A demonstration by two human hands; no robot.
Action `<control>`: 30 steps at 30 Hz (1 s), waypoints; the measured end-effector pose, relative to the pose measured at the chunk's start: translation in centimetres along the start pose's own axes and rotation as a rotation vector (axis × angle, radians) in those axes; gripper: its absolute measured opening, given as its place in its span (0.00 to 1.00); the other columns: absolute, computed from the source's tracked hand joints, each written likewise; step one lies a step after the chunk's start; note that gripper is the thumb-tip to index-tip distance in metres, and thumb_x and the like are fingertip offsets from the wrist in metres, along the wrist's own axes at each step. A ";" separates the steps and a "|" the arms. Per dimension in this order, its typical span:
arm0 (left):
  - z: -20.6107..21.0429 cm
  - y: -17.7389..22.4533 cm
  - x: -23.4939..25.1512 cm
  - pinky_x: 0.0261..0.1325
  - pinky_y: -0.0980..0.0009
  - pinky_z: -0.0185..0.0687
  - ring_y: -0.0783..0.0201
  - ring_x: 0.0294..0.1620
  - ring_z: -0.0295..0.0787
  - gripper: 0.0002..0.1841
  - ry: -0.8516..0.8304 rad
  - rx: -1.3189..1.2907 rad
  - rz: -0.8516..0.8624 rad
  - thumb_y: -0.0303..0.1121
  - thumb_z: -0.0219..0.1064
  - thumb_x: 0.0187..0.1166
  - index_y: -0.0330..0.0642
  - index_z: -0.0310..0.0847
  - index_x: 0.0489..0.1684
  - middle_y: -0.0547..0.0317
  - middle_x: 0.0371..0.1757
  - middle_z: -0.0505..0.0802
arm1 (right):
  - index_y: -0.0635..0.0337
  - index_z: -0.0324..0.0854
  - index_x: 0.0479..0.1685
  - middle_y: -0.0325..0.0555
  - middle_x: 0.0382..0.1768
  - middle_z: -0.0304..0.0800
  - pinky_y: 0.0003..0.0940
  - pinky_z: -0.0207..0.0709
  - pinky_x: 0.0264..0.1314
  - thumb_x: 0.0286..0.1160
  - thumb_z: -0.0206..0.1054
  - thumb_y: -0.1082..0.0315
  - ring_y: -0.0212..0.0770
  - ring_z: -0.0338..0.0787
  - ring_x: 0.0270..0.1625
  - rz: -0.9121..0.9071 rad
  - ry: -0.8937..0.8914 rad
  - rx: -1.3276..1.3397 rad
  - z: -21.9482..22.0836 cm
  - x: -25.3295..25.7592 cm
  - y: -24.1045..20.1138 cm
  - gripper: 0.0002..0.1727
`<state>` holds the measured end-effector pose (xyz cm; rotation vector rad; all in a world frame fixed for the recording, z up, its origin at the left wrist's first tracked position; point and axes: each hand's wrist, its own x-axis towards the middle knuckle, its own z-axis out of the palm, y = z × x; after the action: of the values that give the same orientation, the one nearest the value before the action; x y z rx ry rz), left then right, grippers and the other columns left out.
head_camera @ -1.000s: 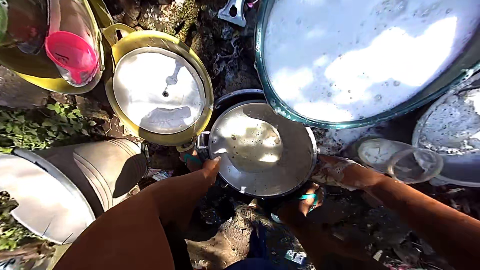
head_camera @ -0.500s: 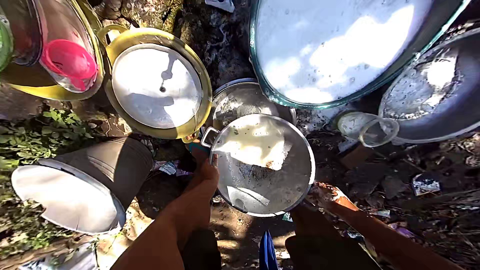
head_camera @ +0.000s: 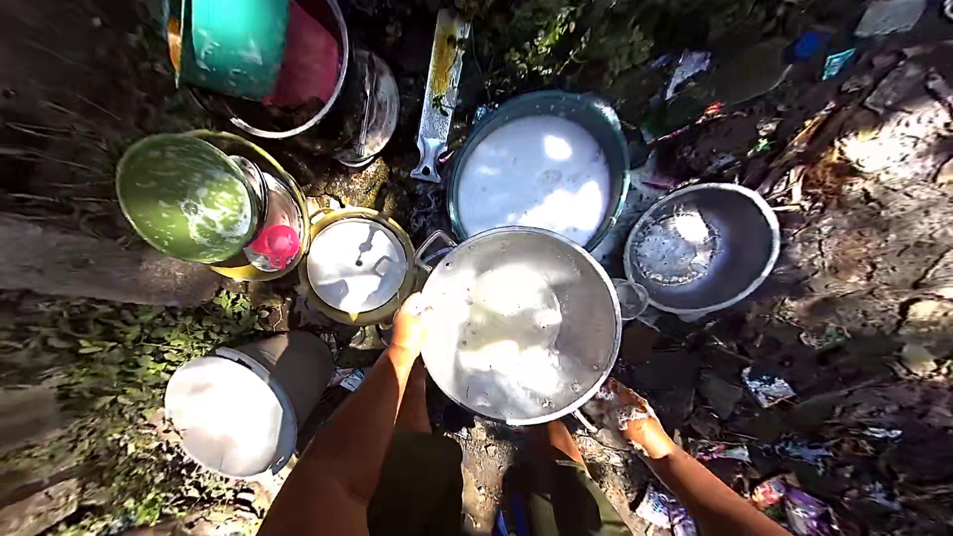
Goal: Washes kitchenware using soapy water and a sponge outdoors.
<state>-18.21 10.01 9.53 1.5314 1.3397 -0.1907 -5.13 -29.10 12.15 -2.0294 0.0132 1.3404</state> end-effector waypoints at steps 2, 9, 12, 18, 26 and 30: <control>-0.6 4.9 -0.5 0.72 0.58 0.80 0.56 0.66 0.86 0.21 -0.013 0.023 0.103 0.29 0.62 0.85 0.32 0.76 0.74 0.41 0.66 0.88 | 0.70 0.77 0.75 0.58 0.68 0.87 0.38 0.76 0.78 0.86 0.59 0.67 0.41 0.86 0.69 -0.008 0.008 0.108 -0.4 -0.1 -0.8 0.23; 8.7 22.8 -3.4 0.84 0.57 0.67 0.56 0.84 0.70 0.28 -0.237 0.108 0.247 0.33 0.57 0.89 0.38 0.61 0.88 0.43 0.85 0.73 | 0.69 0.78 0.74 0.59 0.67 0.87 0.43 0.74 0.79 0.88 0.57 0.64 0.45 0.86 0.70 -0.055 0.157 0.437 -4.5 -1.3 2.7 0.23; 21.5 31.0 -7.0 0.72 0.51 0.78 0.53 0.72 0.82 0.24 -0.464 0.216 0.284 0.36 0.54 0.92 0.45 0.67 0.86 0.44 0.75 0.83 | 0.68 0.76 0.73 0.54 0.62 0.88 0.35 0.81 0.69 0.87 0.59 0.67 0.37 0.88 0.62 0.062 0.318 0.759 -8.4 -4.6 6.3 0.21; 45.2 44.4 -27.0 0.75 0.46 0.73 0.44 0.73 0.82 0.21 -0.924 0.764 0.874 0.36 0.49 0.94 0.33 0.75 0.76 0.36 0.70 0.86 | 0.60 0.69 0.78 0.40 0.53 0.90 0.29 0.88 0.50 0.87 0.53 0.70 0.28 0.91 0.48 0.101 0.793 1.170 -19.1 -18.0 15.5 0.22; 48.1 34.6 -19.1 0.83 0.59 0.68 0.57 0.83 0.72 0.25 -0.880 0.174 0.498 0.37 0.40 0.96 0.37 0.63 0.87 0.44 0.84 0.76 | 0.57 0.76 0.67 0.36 0.45 0.91 0.24 0.87 0.44 0.86 0.53 0.67 0.25 0.89 0.43 0.110 0.752 1.159 -20.6 -16.9 15.9 0.16; 37.3 21.1 -8.5 0.79 0.49 0.71 0.47 0.80 0.75 0.26 -0.577 0.388 0.268 0.40 0.43 0.95 0.35 0.64 0.86 0.37 0.82 0.77 | 0.63 0.70 0.78 0.48 0.58 0.86 0.32 0.85 0.53 0.90 0.53 0.67 0.31 0.87 0.51 0.239 0.770 1.068 -20.4 -6.9 13.9 0.21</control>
<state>13.47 -19.97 11.05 1.7765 0.6553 -0.6957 2.96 -53.20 14.86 -1.4498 1.0899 0.3758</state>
